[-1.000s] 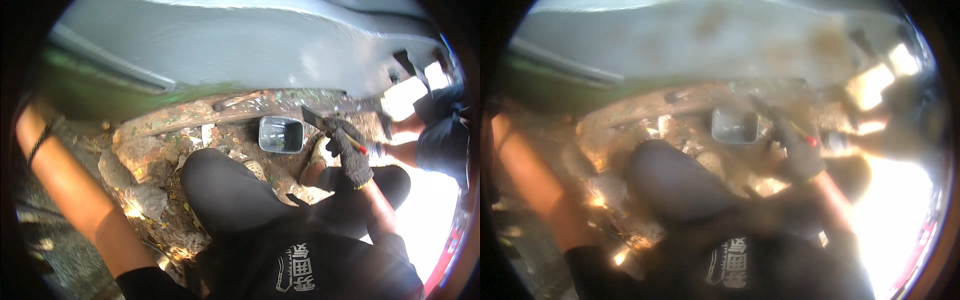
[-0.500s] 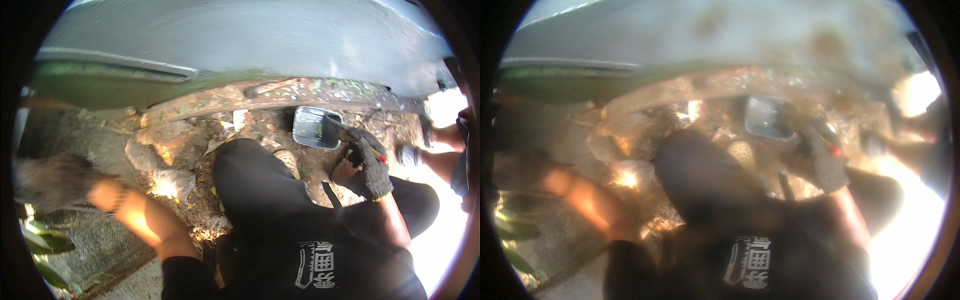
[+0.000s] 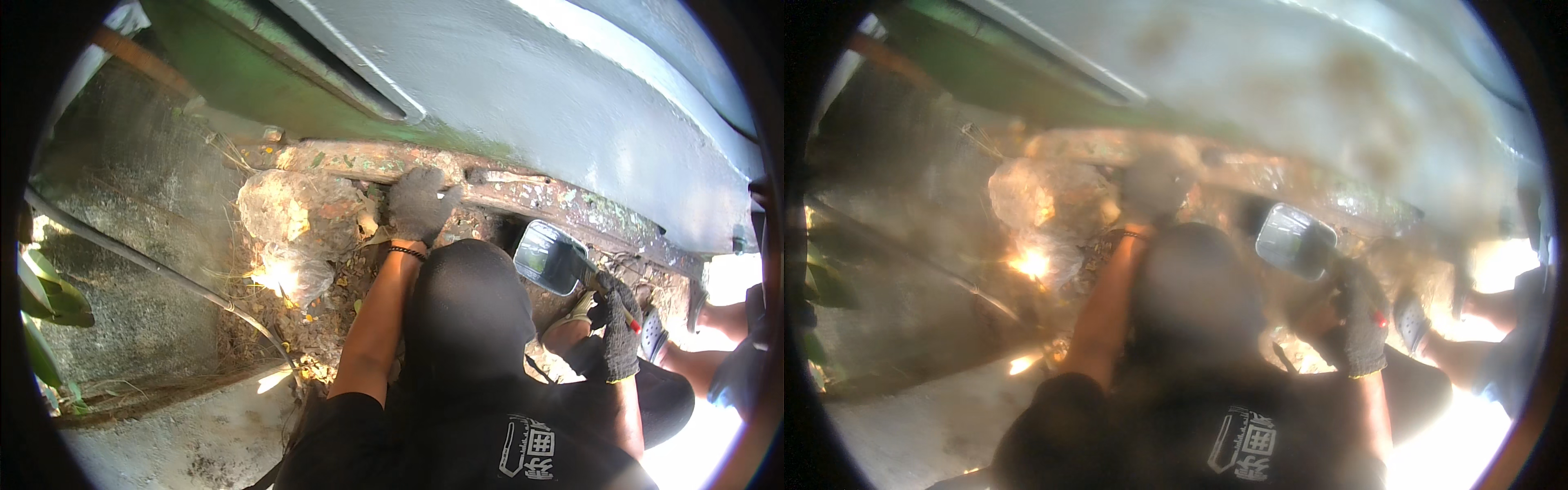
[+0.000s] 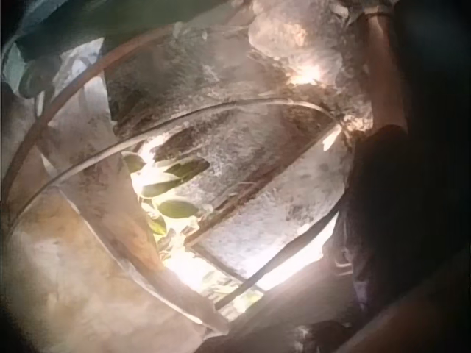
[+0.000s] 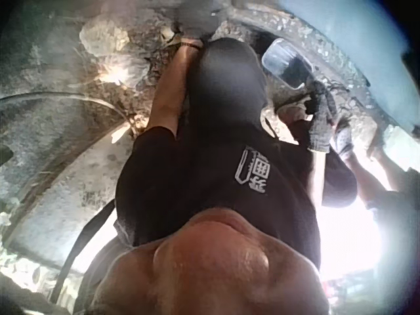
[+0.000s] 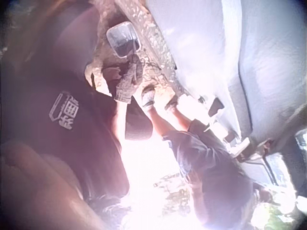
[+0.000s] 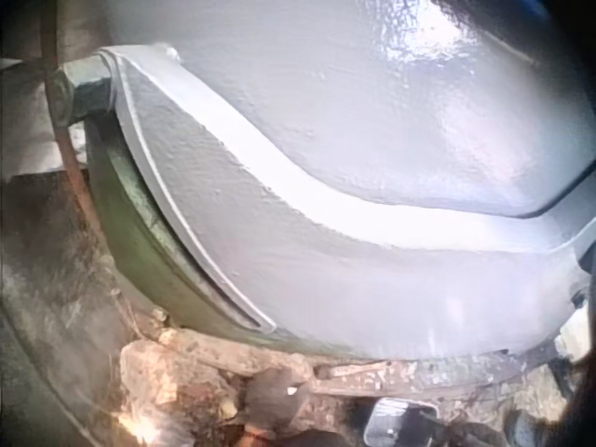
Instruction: The person kneels beside a large piece of green machinery and uses a paintbrush to apply gray paint to its lower side. They repeatedly dip the brush into a small container and carefully cover the surface, including edges and crevices.
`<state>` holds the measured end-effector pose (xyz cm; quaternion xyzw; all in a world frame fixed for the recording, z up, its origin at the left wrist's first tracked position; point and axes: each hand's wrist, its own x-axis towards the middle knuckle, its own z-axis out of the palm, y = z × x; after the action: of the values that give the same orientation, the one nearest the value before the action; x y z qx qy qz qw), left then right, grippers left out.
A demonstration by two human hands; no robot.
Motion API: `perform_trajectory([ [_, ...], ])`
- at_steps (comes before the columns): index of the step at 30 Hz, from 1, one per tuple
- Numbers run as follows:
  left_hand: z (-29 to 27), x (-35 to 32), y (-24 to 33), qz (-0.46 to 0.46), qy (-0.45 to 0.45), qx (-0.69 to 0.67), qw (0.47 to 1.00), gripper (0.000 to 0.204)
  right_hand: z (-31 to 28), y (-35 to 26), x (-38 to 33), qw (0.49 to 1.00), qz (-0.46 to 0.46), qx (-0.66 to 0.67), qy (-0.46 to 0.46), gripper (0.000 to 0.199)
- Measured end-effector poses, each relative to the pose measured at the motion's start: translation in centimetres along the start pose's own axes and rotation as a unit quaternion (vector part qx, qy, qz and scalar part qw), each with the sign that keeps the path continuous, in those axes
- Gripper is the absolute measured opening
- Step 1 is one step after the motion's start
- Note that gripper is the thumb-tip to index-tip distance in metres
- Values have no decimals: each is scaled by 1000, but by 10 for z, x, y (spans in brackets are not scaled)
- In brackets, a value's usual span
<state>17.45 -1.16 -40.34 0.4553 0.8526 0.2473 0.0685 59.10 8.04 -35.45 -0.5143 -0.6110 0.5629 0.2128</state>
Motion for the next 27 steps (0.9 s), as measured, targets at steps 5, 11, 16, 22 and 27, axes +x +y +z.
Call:
perform_trajectory([
  [5,-7,9,30,6,-46,15,999,60,-13,-2,2,996,32,-39,-76,38],
  [11,31,26,0,151,-88,24,984,51,6,-17,-1,998,20,-17,-65,39],
  [16,13,14,23,138,26,2,990,21,28,-33,-11,996,-21,-27,-77,38],
  [22,15,36,24,157,-108,49,980,35,40,-47,-13,994,-17,-50,-93,36],
  [27,18,5,-6,215,52,83,972,28,35,-50,-14,987,-55,-96,-117,36],
])
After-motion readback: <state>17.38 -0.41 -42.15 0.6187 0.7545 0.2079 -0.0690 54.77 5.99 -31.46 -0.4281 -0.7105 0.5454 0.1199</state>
